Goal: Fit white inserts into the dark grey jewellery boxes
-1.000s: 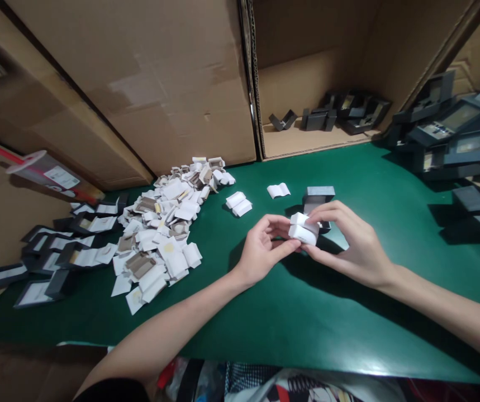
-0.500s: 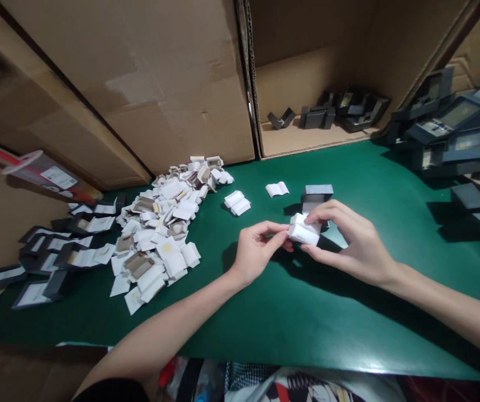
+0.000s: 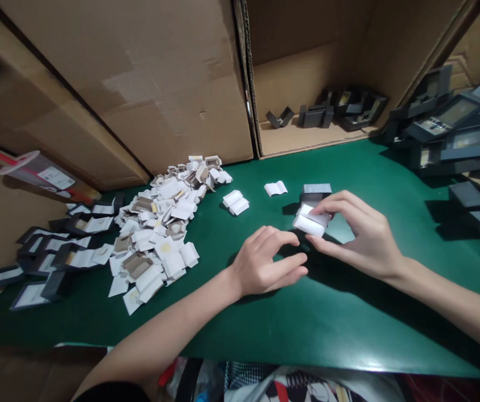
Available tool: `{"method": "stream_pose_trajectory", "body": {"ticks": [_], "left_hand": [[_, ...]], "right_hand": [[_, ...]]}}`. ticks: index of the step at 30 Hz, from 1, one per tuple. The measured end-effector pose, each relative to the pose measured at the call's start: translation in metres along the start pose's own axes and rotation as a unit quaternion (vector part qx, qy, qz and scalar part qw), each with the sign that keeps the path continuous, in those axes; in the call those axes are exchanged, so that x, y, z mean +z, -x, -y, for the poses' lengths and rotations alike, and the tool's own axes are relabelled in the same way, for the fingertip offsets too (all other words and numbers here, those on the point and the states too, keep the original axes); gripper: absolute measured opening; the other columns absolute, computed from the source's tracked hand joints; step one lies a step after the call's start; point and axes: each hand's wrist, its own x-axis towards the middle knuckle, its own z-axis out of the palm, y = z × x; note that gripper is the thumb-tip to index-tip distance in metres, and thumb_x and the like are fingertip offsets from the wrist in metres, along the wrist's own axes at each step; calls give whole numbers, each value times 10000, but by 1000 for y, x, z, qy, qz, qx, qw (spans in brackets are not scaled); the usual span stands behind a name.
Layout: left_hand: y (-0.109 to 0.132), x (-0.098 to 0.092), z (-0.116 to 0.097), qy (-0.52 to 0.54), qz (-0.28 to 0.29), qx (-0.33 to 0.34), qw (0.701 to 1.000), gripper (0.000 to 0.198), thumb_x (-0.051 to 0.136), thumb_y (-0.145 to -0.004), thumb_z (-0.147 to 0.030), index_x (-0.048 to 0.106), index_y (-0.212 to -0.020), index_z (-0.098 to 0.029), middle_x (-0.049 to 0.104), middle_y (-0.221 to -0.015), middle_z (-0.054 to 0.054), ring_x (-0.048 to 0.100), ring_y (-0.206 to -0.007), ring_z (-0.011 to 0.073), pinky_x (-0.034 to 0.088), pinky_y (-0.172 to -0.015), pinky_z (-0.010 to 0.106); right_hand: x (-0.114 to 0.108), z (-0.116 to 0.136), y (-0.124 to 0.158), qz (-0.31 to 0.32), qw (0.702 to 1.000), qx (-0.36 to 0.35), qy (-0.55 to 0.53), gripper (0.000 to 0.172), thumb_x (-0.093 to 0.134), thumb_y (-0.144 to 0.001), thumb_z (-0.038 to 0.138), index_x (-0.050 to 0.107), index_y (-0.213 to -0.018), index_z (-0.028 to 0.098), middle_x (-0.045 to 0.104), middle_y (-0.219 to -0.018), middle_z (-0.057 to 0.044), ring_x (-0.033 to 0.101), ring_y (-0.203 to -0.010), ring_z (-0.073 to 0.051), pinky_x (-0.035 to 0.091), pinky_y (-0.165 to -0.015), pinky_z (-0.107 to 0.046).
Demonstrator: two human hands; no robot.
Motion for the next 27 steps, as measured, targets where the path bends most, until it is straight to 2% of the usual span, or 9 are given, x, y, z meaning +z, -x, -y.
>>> {"method": "stream_pose_trajectory", "body": {"ticks": [2, 6, 12, 15, 18, 20, 22, 24, 27], "left_hand": [[0, 1, 0, 6, -6, -3, 1000, 223, 525, -899, -324, 663, -1041, -222, 568, -928, 62, 533, -804, 162, 459, -690, 301], [0, 4, 5, -14, -15, -51, 998, 357, 499, -920, -316, 555, -1245, -179, 541, -861, 56, 511, -776, 164, 450, -674, 300], [1, 7, 5, 41, -13, 17, 999, 164, 550, -890, -279, 649, -957, -167, 540, -757, 25, 461, -670, 136, 410, -599, 286], [2, 9, 7, 74, -45, -47, 995, 165, 569, -874, -214, 631, -1021, -174, 550, -821, 36, 503, -736, 140, 456, -653, 288], [-1, 14, 16, 92, -45, -158, 982, 328, 558, -872, -185, 540, -1199, -204, 559, -1040, 82, 551, -978, 187, 497, -810, 341], [-6, 21, 26, 112, -17, -201, 973, 502, 591, -851, -226, 418, -1322, -219, 475, -1276, 133, 467, -1209, 248, 470, -929, 411], [-14, 32, 37, 139, 13, -207, 968, 725, 663, -800, -296, 275, -1409, -229, 317, -1444, 165, 318, -1357, 298, 407, -1022, 473], [-22, 44, 45, 168, 35, -201, 964, 936, 732, -735, -380, 148, -1453, -241, 202, -1514, 175, 207, -1415, 330, 328, -1089, 513], [-32, 56, 52, 220, 78, -216, 948, 1132, 773, -670, -465, 5, -1476, -260, 153, -1542, 179, 234, -1409, 353, 303, -1106, 525]], "right_hand": [[-1, 0, 0, -3, 1000, 1, 2, 261, 647, -790, 212, 561, -1037, 217, 602, -951, -82, 601, -832, -209, 498, -696, -345], [-1, 0, 1, 8, 1000, -8, -2, 247, 635, -798, 211, 563, -1034, 213, 603, -951, -78, 603, -842, -204, 504, -713, -347], [-1, -3, 0, 2, 1000, -16, 2, 273, 671, -780, 203, 568, -1033, 191, 607, -950, -78, 604, -845, -198, 505, -717, -338], [-4, -7, -3, 4, 999, -33, 15, 284, 666, -791, 188, 568, -1059, 188, 609, -992, -92, 608, -908, -207, 511, -771, -345], [-8, -15, -6, 3, 996, -66, 55, 282, 644, -807, 169, 572, -1077, 202, 611, -1031, -100, 606, -949, -214, 510, -812, -355], [-12, -21, -7, 6, 990, -93, 103, 282, 638, -810, 172, 574, -1081, 215, 618, -1029, -99, 605, -939, -223, 507, -802, -368], [-16, -27, -8, 9, 982, -114, 151, 277, 635, -813, 187, 574, -1081, 220, 626, -1019, -100, 602, -922, -236, 501, -778, -381], [-19, -30, -9, 14, 975, -124, 182, 261, 624, -821, 195, 575, -1076, 217, 629, -1021, -104, 600, -921, -244, 494, -763, -384], [-21, -32, -8, 38, 971, -133, 195, 228, 592, -839, 181, 584, -1065, 213, 628, -1043, -101, 598, -934, -238, 483, -771, -370]]}}
